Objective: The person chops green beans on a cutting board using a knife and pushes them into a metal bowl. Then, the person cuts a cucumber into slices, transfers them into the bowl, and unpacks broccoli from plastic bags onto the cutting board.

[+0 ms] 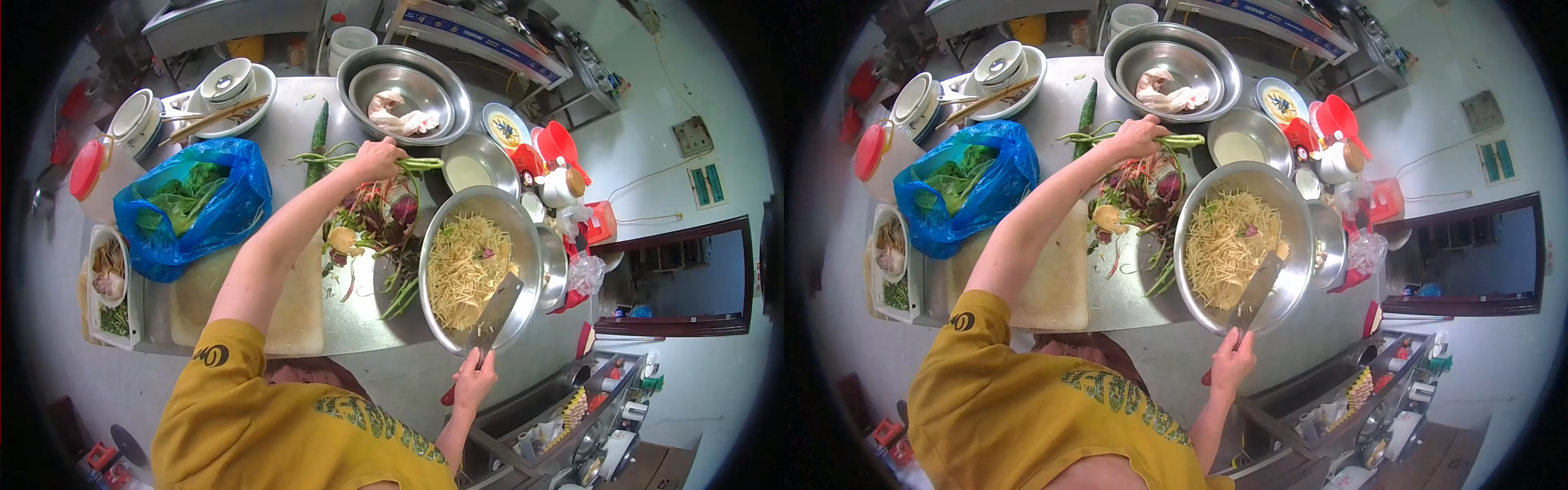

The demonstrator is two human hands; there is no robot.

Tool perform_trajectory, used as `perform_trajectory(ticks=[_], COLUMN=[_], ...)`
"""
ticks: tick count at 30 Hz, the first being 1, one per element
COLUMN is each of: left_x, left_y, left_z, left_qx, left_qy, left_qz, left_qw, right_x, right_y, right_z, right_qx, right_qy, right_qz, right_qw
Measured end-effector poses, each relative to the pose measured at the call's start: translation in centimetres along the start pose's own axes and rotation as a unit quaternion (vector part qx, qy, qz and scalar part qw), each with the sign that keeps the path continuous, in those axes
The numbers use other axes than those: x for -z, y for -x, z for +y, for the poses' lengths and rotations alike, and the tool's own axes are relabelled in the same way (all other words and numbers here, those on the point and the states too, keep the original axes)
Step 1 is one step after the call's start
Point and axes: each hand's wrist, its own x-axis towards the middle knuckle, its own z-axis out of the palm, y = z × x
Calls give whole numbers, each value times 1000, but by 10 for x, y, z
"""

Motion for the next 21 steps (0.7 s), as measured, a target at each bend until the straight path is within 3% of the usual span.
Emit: perform_trajectory(ticks=[6, 9, 13, 17, 20, 21], left_x=[47, 74, 111, 170, 197, 199], left_y=[22, 29, 56, 132, 198, 224], left_z=[-13, -12, -4, 20, 21, 23], left_qx=[-51, -15, -116, -58, -63, -49], left_qy=[103, 109, 153, 350, 365, 274], left_qz=[62, 4, 95, 63, 40, 73], left_qw=[991, 994, 977, 933, 928, 958], right_x=[-3, -8, -11, -16, -20, -24], right_y=[3, 7, 16, 25, 33, 37], right_z=[-9, -18, -26, -28, -39, -43], right_qx=[29, 23, 51, 96, 104, 97], right_qy=[-11, -56, -99, -144, -209, -212], right_qz=[13, 23, 15, -4, -67, -76], right_qw=[999, 998, 994, 985, 970, 970])
